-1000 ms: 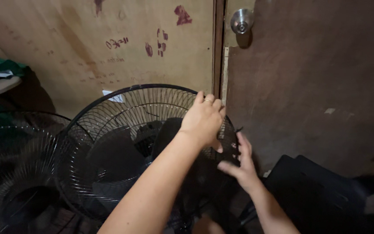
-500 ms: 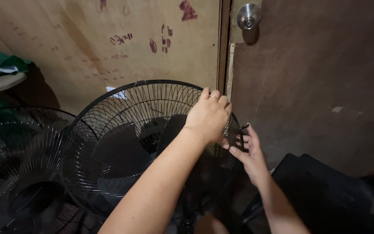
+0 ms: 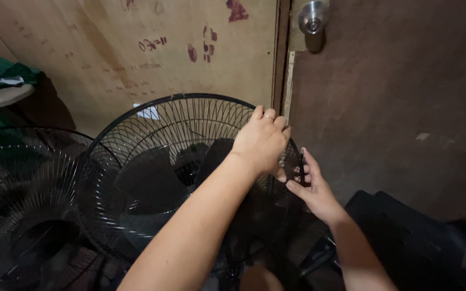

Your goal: The person disassembles a standing electric fan by removing the front grille and unscrewing the central hub nut to detach the blades. They then reassemble the fan by reattaching the blades, securing the hub nut, and reinstalling the front grille. Finally, they wipe the grille with a cloth.

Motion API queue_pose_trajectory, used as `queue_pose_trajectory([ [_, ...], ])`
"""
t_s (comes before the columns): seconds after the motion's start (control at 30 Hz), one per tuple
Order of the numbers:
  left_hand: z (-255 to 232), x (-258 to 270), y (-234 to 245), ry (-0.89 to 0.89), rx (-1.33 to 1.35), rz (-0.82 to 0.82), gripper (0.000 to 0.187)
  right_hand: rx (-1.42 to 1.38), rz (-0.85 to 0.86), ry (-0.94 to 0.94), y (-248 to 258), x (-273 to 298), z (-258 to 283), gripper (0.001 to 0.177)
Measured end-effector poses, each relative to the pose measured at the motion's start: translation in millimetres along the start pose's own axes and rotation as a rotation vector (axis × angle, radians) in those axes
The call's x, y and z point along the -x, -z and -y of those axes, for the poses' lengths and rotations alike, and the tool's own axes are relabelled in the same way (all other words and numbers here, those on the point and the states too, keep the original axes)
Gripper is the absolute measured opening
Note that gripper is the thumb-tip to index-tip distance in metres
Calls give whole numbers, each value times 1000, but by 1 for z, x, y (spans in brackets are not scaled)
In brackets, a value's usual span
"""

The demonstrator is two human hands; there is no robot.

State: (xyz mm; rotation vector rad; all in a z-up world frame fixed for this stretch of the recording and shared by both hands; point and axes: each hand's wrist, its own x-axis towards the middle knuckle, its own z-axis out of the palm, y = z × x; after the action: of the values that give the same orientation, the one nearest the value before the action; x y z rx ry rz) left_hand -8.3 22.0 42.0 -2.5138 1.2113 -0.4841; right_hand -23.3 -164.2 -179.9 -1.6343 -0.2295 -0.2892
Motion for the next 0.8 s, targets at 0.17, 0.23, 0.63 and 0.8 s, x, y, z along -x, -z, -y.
queue_pose_trajectory([
  [0.17, 0, -2, 1, 15, 4, -6, 97, -46, -31, 11, -6, 1, -1, 93],
  [0.23, -2, -4, 0, 25, 25, -17, 93, -77, -94, 42, -9, 1, -3, 92],
  [0.63, -8, -8, -4, 11, 0, -37, 90, -262, -420, 116, -34, -22, -6, 59],
  [0.8, -6, -9, -7, 5, 36, -25, 86, -231, -516, 132, -38, -18, -8, 54],
])
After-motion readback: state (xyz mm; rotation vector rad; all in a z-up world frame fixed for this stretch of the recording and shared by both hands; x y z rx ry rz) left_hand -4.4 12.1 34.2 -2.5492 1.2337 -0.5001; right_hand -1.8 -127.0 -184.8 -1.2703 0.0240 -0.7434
